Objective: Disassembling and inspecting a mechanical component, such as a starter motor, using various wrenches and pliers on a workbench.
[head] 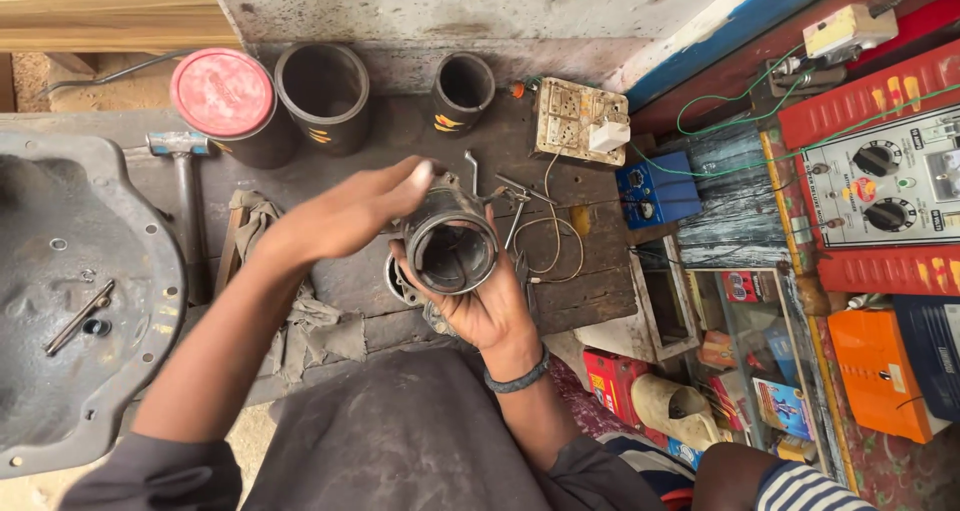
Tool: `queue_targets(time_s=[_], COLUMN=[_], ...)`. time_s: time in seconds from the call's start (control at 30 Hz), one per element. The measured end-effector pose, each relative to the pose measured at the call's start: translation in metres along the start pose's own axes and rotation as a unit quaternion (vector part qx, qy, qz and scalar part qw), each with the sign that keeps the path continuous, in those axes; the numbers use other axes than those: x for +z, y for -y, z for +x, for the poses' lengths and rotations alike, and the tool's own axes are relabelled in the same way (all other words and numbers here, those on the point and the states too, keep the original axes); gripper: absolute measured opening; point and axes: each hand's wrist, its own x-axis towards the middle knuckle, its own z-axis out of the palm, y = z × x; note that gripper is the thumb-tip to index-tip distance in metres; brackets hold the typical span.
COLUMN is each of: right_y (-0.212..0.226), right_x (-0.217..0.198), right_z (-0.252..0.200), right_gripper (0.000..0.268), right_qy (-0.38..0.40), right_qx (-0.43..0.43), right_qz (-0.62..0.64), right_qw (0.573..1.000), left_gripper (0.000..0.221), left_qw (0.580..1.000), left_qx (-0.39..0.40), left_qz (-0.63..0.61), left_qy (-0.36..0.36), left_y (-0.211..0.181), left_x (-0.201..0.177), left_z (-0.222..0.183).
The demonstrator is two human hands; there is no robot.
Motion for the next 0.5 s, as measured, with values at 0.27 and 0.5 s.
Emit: queue_targets(time_s=[0.27,0.5], right_y=[-0.007,-0.014], right_x=[-0.006,0.012], right_z=[-0.007,-0.007], right_gripper=[0.065,0.059], right_qy=[-0.031,-0.010], right_qx=[-0.023,0.003], right_qz=[-0.019,0.006], right_qw=[0.999,1.000], left_gripper=[0.083,0.073], left_qw=[0.963,0.960], left_qx=[0.126,0.072], left_qz=[-0.228,-0.243], left_qy=[-0.071,-0.121], left_y=[0.006,0.003], left_x=[0.019,0.024], left_z=[-0.018,-0.015])
